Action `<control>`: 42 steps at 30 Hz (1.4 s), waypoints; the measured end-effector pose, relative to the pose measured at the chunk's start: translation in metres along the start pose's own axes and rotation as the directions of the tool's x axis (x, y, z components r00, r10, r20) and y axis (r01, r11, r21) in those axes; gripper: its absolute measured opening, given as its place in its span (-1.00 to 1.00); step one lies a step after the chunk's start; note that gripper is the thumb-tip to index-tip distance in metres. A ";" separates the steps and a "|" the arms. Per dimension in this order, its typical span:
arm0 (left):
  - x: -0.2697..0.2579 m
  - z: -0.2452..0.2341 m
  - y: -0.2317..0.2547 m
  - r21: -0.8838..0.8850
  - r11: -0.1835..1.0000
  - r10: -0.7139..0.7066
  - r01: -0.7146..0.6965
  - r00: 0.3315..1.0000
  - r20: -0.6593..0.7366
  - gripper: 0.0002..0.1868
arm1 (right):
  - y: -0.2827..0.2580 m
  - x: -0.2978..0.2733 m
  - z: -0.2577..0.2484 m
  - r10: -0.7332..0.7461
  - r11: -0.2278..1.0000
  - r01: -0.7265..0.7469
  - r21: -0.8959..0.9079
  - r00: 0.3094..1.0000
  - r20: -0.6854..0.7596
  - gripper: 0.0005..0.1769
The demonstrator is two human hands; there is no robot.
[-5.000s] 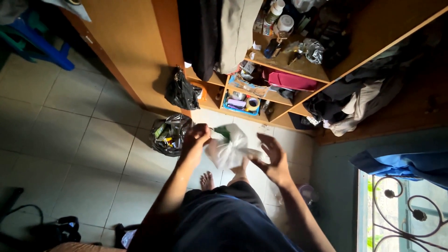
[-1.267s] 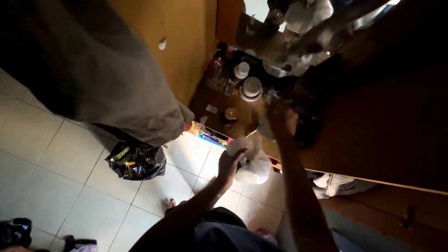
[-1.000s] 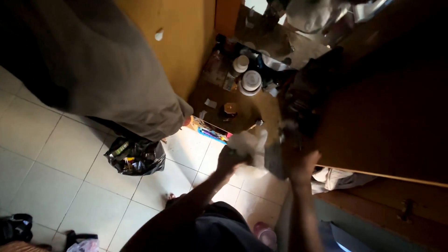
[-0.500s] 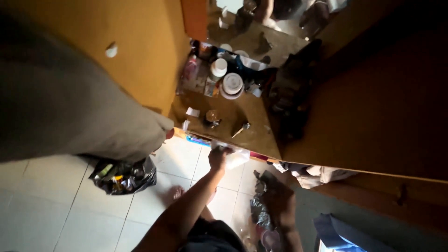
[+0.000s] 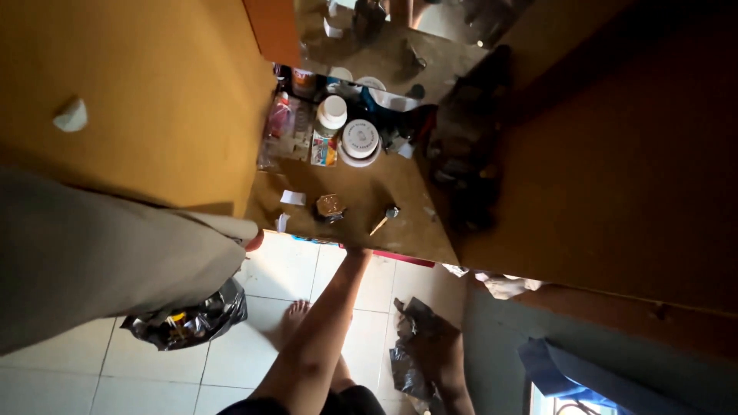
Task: The person sorts through items on a shelf and floor, placing wrappers and plastic into a bag and moving other items back onto the shelf.
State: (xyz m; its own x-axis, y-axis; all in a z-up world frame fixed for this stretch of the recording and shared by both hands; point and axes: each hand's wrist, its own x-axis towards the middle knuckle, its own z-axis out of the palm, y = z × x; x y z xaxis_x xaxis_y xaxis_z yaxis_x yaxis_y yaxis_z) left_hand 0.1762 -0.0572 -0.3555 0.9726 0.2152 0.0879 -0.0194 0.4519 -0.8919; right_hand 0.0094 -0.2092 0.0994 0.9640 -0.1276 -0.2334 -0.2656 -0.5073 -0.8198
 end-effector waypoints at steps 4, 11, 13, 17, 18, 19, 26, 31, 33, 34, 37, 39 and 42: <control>0.013 0.022 -0.060 -0.863 0.497 -0.154 0.089 0.988 0.013 -0.53 | 0.009 0.005 0.011 0.346 0.926 -0.357 0.119 0.932 0.108 -0.73; -0.025 0.086 -0.165 -0.248 -0.964 -0.152 -0.094 0.963 0.224 -0.30 | -0.045 0.009 0.005 0.653 0.753 -0.656 0.042 0.754 0.066 -0.54; -0.035 0.106 -0.193 -0.293 -0.947 -0.206 -0.133 0.950 0.236 -0.33 | 0.011 0.008 0.009 0.557 0.830 -0.557 -0.017 0.829 0.054 -0.48; -0.025 0.108 -0.217 -0.285 -0.918 -0.347 -0.277 0.907 0.238 -0.46 | -0.031 0.012 0.006 0.616 0.786 -0.609 -0.109 0.786 0.048 -0.63; -0.024 0.106 -0.216 -0.285 -0.918 -0.346 -0.274 0.907 0.240 -0.46 | -0.028 0.011 0.007 0.615 0.786 -0.608 -0.112 0.787 0.049 -0.63; -0.021 0.103 -0.217 -0.293 -0.912 -0.359 -0.288 0.905 0.228 -0.48 | -0.026 0.010 0.006 0.609 0.792 -0.611 0.006 0.790 0.062 -0.61; -0.018 0.073 -0.200 -0.351 -0.861 -0.435 -0.368 0.890 0.137 -0.58 | -0.037 0.010 0.001 0.623 0.756 -0.629 0.181 0.776 0.095 -0.28; -0.034 0.070 -0.196 -0.393 -0.822 -0.470 -0.413 0.881 0.058 -0.65 | -0.002 0.006 -0.005 0.351 0.923 -0.357 0.140 0.934 0.066 -0.29; -0.056 0.088 -0.210 -0.414 -0.802 -0.487 -0.431 0.872 0.035 -0.67 | 0.000 0.007 -0.006 0.224 0.958 -0.228 0.176 0.974 0.041 -0.15; -0.079 0.104 -0.222 -0.339 -0.870 -0.373 -0.357 0.928 -0.020 -0.63 | -0.004 0.008 -0.004 0.248 0.953 -0.234 0.191 0.967 -0.058 -0.17; -0.146 0.162 -0.288 0.133 -0.990 0.018 0.049 0.974 -0.226 -0.50 | -0.029 0.010 0.008 0.331 0.900 -0.239 0.364 0.919 -0.215 -0.38; -0.179 0.187 -0.317 0.440 -0.798 0.202 0.411 0.871 -0.447 -0.43 | -0.024 0.012 0.021 0.403 0.825 -0.224 0.518 0.876 -0.263 -0.54; -0.227 0.190 -0.308 0.635 -0.651 0.187 0.415 0.899 -0.396 -0.38 | 0.011 0.004 0.041 0.161 0.955 -0.053 0.293 0.920 -0.357 -0.40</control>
State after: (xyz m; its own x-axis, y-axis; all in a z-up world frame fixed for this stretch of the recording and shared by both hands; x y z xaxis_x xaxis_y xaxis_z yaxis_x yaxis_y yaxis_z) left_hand -0.0821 -0.0808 -0.0169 0.9624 -0.0647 -0.2638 0.2697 0.3446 0.8992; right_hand 0.0103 -0.1805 0.0683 0.8489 -0.5038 -0.1598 -0.3091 -0.2280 -0.9233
